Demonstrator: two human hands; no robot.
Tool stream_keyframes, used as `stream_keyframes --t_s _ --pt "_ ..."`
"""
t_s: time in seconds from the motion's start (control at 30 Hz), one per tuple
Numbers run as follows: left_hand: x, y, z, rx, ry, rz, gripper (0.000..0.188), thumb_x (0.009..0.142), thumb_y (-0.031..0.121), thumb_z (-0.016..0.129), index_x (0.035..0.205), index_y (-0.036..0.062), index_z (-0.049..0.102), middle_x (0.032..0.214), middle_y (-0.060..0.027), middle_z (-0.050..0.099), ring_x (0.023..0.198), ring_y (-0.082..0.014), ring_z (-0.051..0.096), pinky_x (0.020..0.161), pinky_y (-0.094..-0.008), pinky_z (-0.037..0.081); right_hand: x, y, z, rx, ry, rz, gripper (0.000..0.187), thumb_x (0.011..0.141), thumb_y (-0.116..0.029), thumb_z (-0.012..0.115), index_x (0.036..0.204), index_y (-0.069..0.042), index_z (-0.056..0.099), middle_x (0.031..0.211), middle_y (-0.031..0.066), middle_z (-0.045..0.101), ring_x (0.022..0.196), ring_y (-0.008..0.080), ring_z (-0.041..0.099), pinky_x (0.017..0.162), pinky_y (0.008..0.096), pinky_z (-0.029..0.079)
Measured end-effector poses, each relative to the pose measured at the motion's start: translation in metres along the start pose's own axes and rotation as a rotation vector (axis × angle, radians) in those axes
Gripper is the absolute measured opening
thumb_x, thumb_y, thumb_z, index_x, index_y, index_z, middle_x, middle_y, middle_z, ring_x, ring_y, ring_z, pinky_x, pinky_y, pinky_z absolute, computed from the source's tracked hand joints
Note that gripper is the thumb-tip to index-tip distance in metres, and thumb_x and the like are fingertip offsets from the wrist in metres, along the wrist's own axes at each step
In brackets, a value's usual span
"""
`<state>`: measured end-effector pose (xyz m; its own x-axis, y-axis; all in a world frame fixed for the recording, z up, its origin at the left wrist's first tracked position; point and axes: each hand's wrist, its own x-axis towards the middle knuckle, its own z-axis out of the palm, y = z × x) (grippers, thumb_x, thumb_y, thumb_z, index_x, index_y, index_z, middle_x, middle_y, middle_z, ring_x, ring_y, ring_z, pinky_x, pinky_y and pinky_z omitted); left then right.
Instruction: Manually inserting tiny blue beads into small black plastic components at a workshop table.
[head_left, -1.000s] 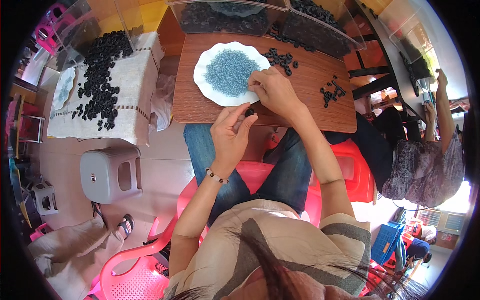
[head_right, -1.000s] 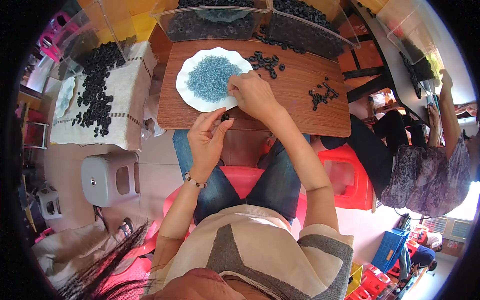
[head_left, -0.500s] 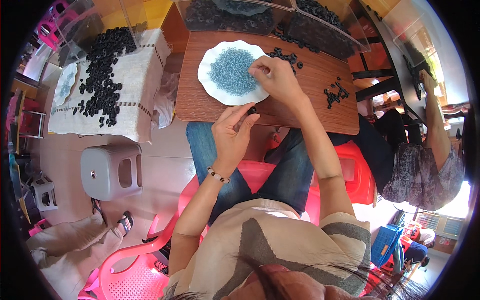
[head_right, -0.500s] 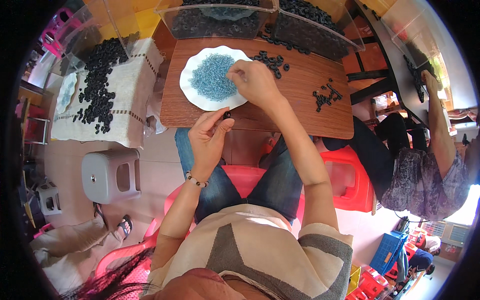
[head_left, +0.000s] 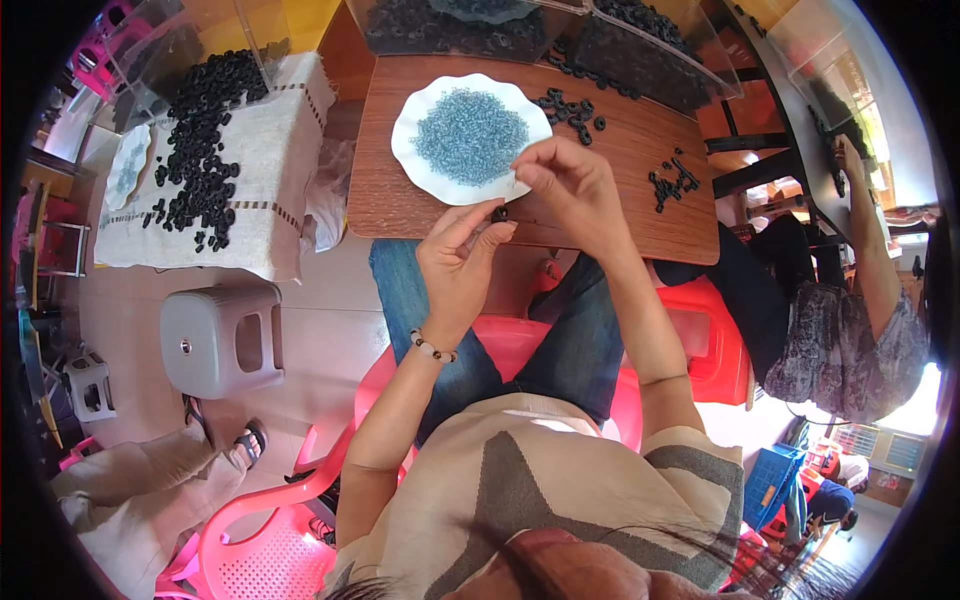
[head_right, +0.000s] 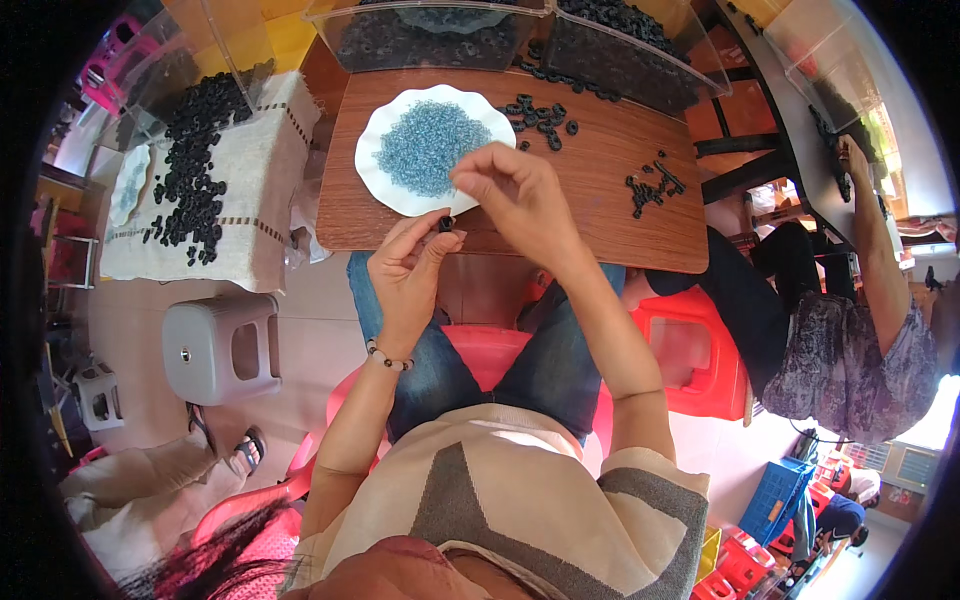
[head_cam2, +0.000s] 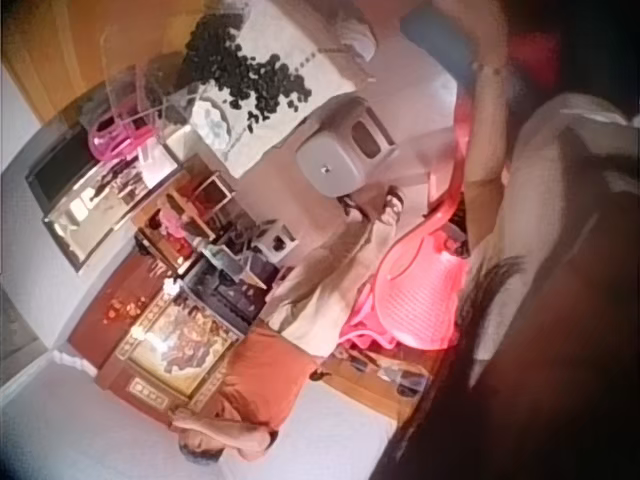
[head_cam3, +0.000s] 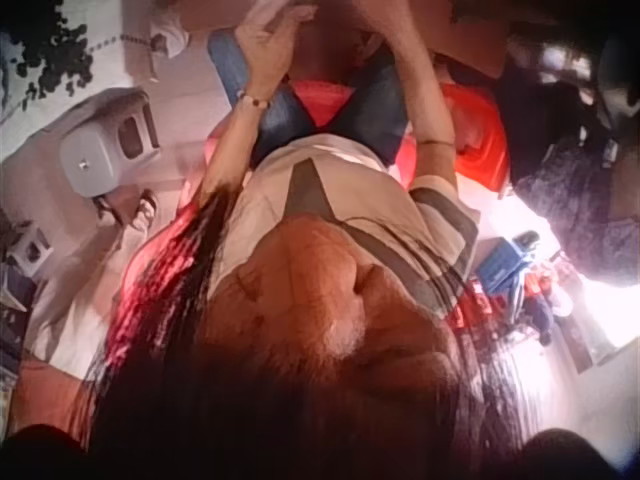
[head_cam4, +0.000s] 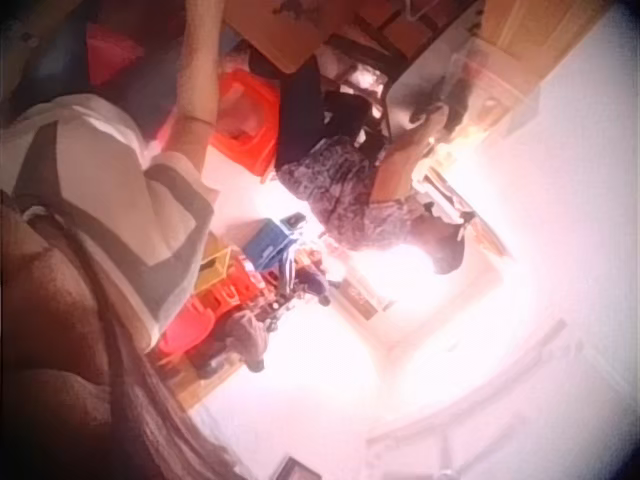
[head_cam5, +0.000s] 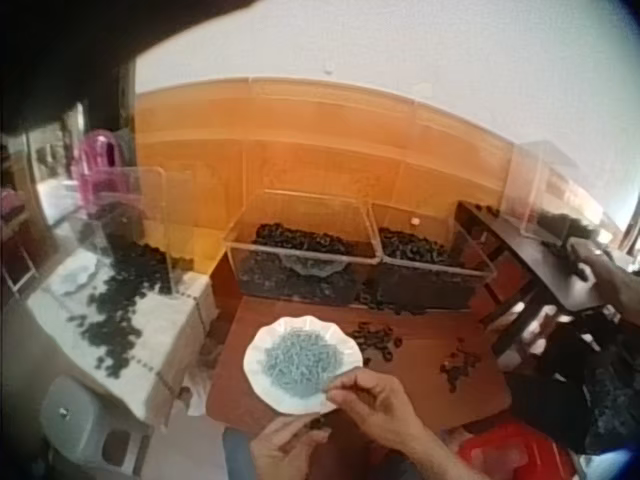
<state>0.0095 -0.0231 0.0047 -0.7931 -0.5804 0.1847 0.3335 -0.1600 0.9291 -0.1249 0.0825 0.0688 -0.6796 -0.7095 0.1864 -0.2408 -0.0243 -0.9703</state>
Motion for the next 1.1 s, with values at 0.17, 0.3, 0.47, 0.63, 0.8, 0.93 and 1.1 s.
stream_keyframes --t_s 0.17,0.3,0.47,0.63,0.8,0.93,1.1 --pt "-0.001 -0.002 0.004 0.015 -0.026 0.049 0.031 0.092 0.001 0.074 0.122 -0.0034 0.071 0.112 -0.0093 0.069 0.094 -0.0113 0.067 0.081 -0.0233 0.055 -0.028 0.004 0.007 -0.227 0.080 -0.139 0.011 0.090 -0.005 0.074 0.100 -0.002 0.072 0.091 0.0064 0.069 0.091 0.0190 0.064 0.080 0.0309 0.051" --pt "-0.002 -0.002 0.004 0.014 -0.040 0.023 0.029 0.092 0.001 0.074 0.121 -0.0029 0.072 0.110 -0.0093 0.070 0.092 -0.0119 0.067 0.081 -0.0234 0.055 -0.035 0.006 0.007 -0.454 0.111 -0.356 0.014 0.084 -0.001 0.075 0.097 -0.003 0.072 0.089 0.0092 0.067 0.087 0.0278 0.060 0.074 0.0359 0.050" --pt "-0.002 -0.005 0.005 0.170 -0.052 0.084 0.025 0.089 0.002 0.076 0.114 -0.0019 0.075 0.101 -0.0098 0.074 0.085 -0.0124 0.069 0.075 -0.0249 0.056 -0.043 0.003 0.001 -0.560 0.109 -0.406 0.016 0.082 0.001 0.074 0.097 -0.005 0.072 0.088 0.0084 0.066 0.086 0.0298 0.059 0.074 0.0371 0.049" --pt "-0.002 -0.003 0.004 0.349 -0.126 0.171 0.025 0.090 0.001 0.075 0.115 -0.0027 0.074 0.105 -0.0100 0.072 0.088 -0.0134 0.069 0.077 -0.0252 0.056 -0.050 0.002 -0.004 -0.682 0.026 -0.459 0.021 0.081 -0.001 0.074 0.101 -0.007 0.072 0.090 0.0074 0.066 0.086 0.0299 0.058 0.075 0.0375 0.049" --pt "-0.004 -0.007 0.005 0.231 -0.086 0.103 0.025 0.090 0.000 0.074 0.115 -0.0015 0.075 0.102 -0.0100 0.073 0.085 -0.0125 0.070 0.074 -0.0257 0.057 -0.053 -0.005 -0.016 -0.624 -0.041 -0.381 0.023 0.086 -0.005 0.072 0.108 -0.008 0.077 0.090 0.0075 0.070 0.084 0.0260 0.060 0.074 0.0349 0.050" --pt "-0.004 -0.006 0.007 0.187 -0.096 0.033 0.026 0.091 0.000 0.073 0.117 -0.0019 0.074 0.102 -0.0087 0.072 0.085 -0.0116 0.069 0.075 -0.0242 0.056 -0.035 0.023 -0.040 -0.441 0.209 -0.104 0.017 0.093 -0.013 0.069 0.106 -0.005 0.077 0.084 0.0111 0.072 0.072 0.0203 0.062 0.067 0.0333 0.049" --pt "-0.002 -0.009 0.008 0.150 -0.098 0.010 0.026 0.092 0.001 0.074 0.118 -0.0023 0.074 0.101 -0.0084 0.071 0.085 -0.0115 0.069 0.075 -0.0233 0.055 0.006 0.052 -0.072 -0.617 0.274 -0.058 0.017 0.094 -0.014 0.069 0.103 -0.002 0.076 0.081 0.0136 0.071 0.067 0.0215 0.061 0.063 0.0336 0.048"
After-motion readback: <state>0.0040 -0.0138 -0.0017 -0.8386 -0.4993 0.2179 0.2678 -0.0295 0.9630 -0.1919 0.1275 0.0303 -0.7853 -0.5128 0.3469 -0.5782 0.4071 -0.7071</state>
